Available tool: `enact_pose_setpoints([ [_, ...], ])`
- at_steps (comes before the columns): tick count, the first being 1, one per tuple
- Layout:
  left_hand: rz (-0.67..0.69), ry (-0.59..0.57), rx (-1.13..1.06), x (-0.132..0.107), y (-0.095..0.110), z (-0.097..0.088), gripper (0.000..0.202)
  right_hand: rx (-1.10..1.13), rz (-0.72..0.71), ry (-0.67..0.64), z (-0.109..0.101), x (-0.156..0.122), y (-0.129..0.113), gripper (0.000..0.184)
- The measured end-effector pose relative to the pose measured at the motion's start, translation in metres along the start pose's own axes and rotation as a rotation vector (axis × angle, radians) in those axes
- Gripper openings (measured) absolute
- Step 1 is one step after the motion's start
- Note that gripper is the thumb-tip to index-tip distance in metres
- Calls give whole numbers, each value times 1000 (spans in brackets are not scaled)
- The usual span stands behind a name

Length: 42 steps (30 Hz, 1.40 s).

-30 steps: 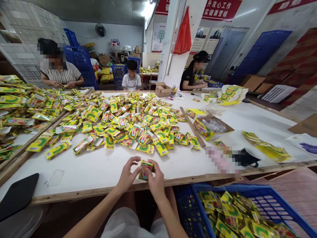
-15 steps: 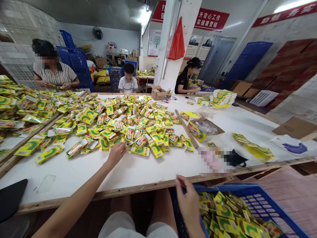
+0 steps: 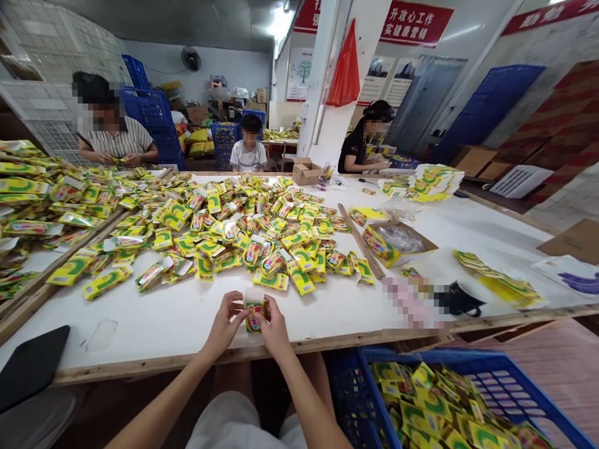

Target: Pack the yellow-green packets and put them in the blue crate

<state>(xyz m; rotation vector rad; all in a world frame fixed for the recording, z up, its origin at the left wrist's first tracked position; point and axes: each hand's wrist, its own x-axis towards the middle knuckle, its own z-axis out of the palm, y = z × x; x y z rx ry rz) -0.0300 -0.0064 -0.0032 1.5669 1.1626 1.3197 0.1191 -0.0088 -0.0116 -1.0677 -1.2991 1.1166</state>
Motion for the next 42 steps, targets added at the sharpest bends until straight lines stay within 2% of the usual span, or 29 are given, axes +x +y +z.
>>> enact_pose_setpoints([
  [2, -39, -75, -44, 4, -4, -4, 30, 26, 2, 63, -3, -1, -1, 43],
  [4, -53, -117, -34, 6, -6, -7, 25, 5, 8, 101, -7, -1, 0, 36],
  [8, -111, -200, -21, 5, -9, -8, 20, -92, 41, -11, -15, 4, 1, 18],
  [11, -96, -175, -53, 4, -8, -5, 19, -178, 19, -62, -17, 13, -2, 15],
  [16, -115, -91, -232, 5, -2, 4, 30, -170, -40, -33, -14, 20, -9, 18],
  [20, -159, -88, -197, 4, 2, 7, 22, -221, -69, -74, -13, 12, -16, 18],
  [24, -190, -52, -185, 4, 5, 9, 22, -234, -62, -30, -12, 7, -20, 22],
  [31, -192, 49, -129, 10, 4, 14, 19, -269, 5, 19, -10, 17, -23, 26],
  [39, -138, -69, -100, -2, 0, 8, 23, -148, 19, -30, -8, 2, -13, 22],
  [42, -62, -115, -47, 0, 6, 8, 23, -207, -15, 28, -15, -5, -23, 23],
])
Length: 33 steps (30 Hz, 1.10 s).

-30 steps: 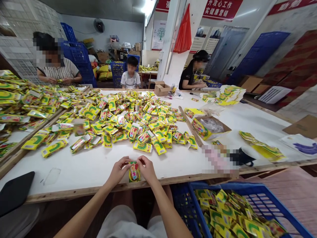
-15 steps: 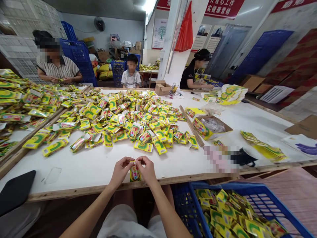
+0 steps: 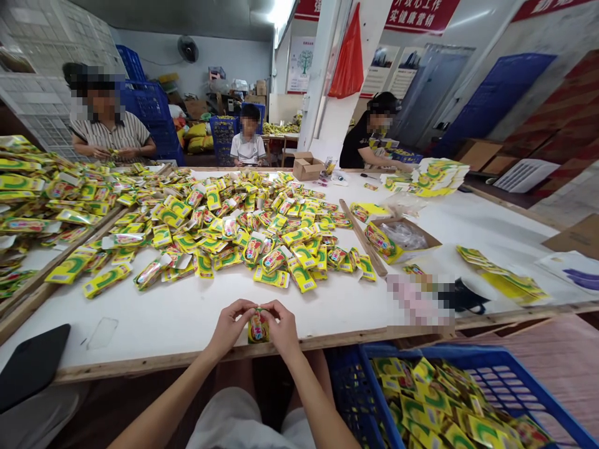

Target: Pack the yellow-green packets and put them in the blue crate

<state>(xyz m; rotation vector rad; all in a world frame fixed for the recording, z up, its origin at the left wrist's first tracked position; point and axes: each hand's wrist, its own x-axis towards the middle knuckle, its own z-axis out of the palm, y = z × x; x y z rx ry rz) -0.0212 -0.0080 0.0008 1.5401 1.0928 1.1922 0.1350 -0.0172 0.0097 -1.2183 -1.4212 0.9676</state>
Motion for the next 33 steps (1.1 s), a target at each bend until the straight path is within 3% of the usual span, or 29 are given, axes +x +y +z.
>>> enact_pose_setpoints([
  [3, 68, 10, 91, 19, 1, -4, 25, -235, -41, 201, -49, -18, -15, 27],
  [8, 93, 270, 439, 95, -14, -18, 39, -878, -74, 545, -184, -79, -28, 38],
  [10, 35, 309, 545, 128, -19, -21, 45, -1006, -48, 619, -215, -101, -26, 43],
  [11, 16, 310, 559, 141, -20, -21, 48, -1017, -15, 645, -221, -109, -25, 44],
  [13, -13, 289, 550, 160, -20, -20, 53, -945, 65, 660, -215, -115, -21, 44],
  [16, -25, 250, 501, 161, -18, -20, 52, -730, 112, 590, -175, -106, -17, 38],
  [20, -46, 205, 353, 112, -17, -21, 48, -464, 45, 431, -106, -73, -18, 30],
  [23, -89, 87, -23, 56, -12, -16, 53, -229, 30, 271, -57, -41, -13, 26],
  [26, -127, -6, -198, 10, -3, -8, 57, 9, 25, 132, -16, -15, -3, 30],
  [29, -141, -62, -241, -13, 0, -6, 58, 133, 12, 12, 7, -2, 7, 34],
  [33, -169, -159, -228, -15, -9, -13, 46, 112, -1, -106, 10, 0, 12, 31],
])
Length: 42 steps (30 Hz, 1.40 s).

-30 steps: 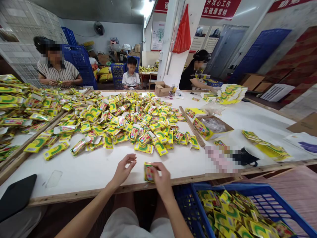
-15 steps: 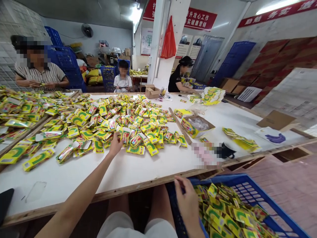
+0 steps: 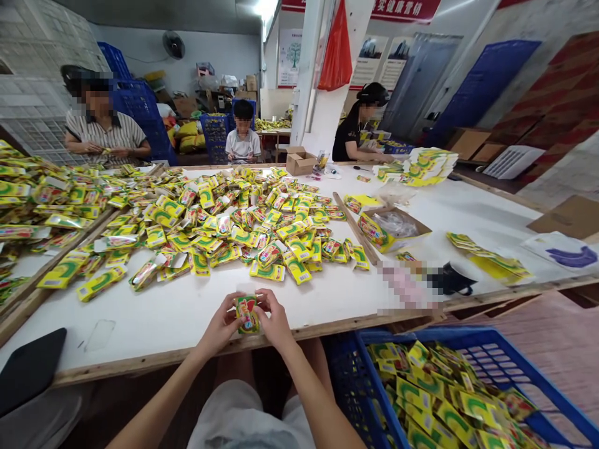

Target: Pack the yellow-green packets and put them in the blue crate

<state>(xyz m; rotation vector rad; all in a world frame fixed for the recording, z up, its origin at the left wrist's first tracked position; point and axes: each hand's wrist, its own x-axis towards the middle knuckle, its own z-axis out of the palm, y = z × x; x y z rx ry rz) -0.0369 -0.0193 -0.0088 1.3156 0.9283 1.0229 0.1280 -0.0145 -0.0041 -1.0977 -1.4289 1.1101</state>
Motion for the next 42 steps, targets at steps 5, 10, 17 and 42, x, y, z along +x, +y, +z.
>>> enact_pose_setpoints([
  [5, 102, 45, 172, 15, -1, -3, 22, -101, 10, -108, -10, 13, -5, 17],
  [10, 134, 157, 75, 26, -3, 5, 26, -178, 0, -61, -9, 25, 0, 8],
  [17, 96, 144, 44, 22, 2, 9, 18, -164, -71, -10, -7, 11, -2, 15],
  [42, 320, 184, 499, 38, 14, -22, 26, -444, -123, 296, -51, -20, -24, 24],
])
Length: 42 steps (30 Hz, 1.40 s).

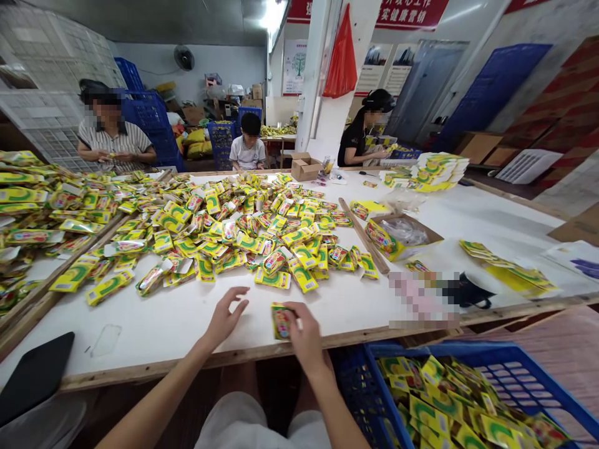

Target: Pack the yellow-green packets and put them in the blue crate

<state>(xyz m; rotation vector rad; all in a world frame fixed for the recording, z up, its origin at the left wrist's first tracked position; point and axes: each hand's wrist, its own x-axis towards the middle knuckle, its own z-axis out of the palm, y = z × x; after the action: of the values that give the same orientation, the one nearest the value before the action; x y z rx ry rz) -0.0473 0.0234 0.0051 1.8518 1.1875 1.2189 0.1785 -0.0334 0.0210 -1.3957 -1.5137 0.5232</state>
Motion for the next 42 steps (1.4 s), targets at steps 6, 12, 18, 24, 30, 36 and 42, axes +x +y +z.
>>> enact_pose_setpoints([
  [6, 33, 215, 631, 95, -46, -62, 33, -731, -50, 485, -163, -27, 29, 42],
  [12, 22, 142, 735, 130, -60, -92, 21, -667, 99, 444, -171, -58, 41, 44],
  [18, 53, 305, 724, 99, -24, -96, 29, -286, 50, 303, -84, -32, 16, 28],
  [24, 46, 12, 248, 24, 17, -28, 24, 199, 13, -60, 24, -6, -18, 24],
  [30, -151, 28, -150, -12, 20, 14, 19, 379, 77, -208, 62, -3, -7, 21],
  [36, -224, -77, -315, -27, 9, 17, 22, 290, 74, -231, 54, 4, 3, 19],
  [42, -204, -64, -353, -21, 5, 15, 18, 192, -2, -256, 59, 17, -3, 17],
])
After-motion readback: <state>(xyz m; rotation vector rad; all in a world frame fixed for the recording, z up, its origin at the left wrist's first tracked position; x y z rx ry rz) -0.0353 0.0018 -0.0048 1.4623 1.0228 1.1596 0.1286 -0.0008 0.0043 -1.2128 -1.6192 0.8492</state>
